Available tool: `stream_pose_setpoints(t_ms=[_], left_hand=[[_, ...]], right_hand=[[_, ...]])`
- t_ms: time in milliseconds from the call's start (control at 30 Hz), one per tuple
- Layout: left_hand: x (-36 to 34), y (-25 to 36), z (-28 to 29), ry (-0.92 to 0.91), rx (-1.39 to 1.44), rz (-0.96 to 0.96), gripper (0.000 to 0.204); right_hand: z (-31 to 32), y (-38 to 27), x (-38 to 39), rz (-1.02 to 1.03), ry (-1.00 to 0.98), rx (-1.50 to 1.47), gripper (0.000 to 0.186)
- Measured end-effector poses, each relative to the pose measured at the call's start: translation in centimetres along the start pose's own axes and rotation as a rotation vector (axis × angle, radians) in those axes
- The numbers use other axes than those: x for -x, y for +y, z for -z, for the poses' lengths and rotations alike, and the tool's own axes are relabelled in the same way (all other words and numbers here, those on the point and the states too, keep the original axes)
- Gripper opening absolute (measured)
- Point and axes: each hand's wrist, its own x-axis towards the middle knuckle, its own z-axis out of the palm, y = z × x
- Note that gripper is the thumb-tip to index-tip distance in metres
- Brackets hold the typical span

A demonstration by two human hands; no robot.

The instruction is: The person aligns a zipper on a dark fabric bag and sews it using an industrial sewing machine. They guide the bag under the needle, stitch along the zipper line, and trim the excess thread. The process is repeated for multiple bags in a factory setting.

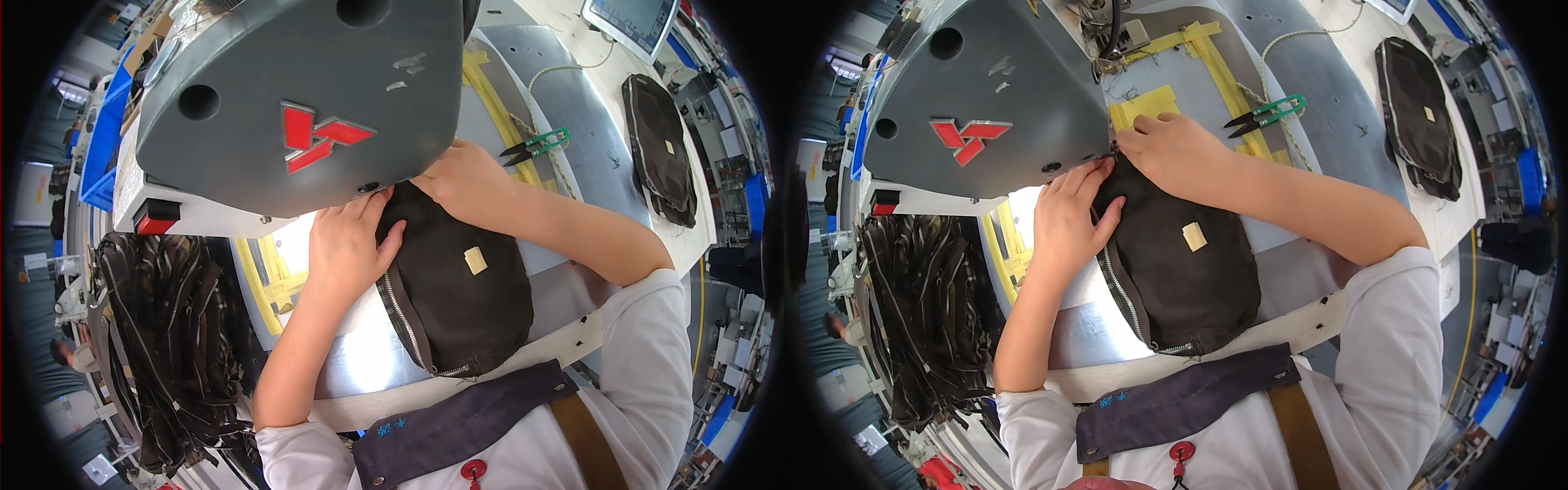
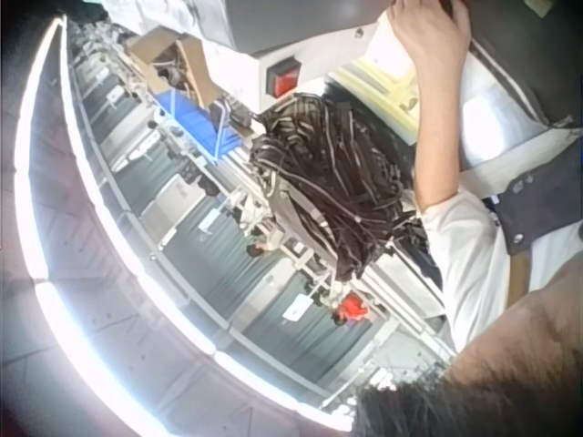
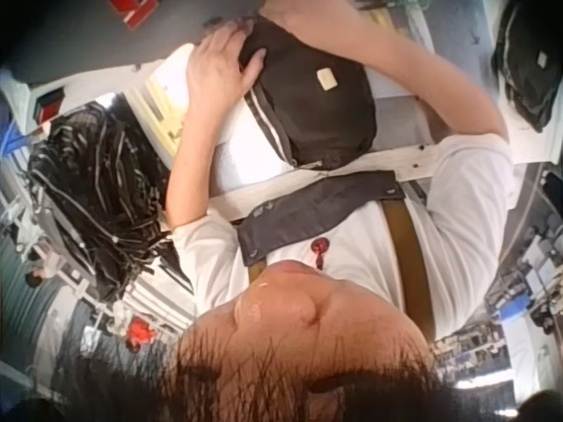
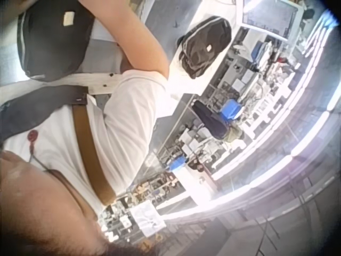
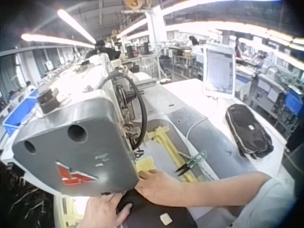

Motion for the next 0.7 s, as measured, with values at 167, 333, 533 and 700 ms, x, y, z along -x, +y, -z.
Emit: stream_pose_setpoints(t_ms=[167, 333, 533, 700], left_hand=[[0.0, 0.0, 0.0, -0.005, -0.008, -0.001, 0.043], [0.1, 0.0, 0.1, -0.010, -0.001, 0.012, 0.044], [0.5, 0.0, 0.4, 0.004, 0.033, -0.037, 0.044], [0.8, 0.5, 0.6, 0.021, 0.071, -0.026, 0.044]], right_hand=[[0.0, -0.2, -0.1, -0.031, 0.047, -0.001, 0.024], [0.1, -0.6, 0.1, -0.063, 0.060, -0.015, 0.026], [0.2, -1.4, 0.8, -0.025, 0.107, -0.027, 0.028], [0.4, -1.8, 0.9, 0.003, 0.069, -0.030, 0.029]])
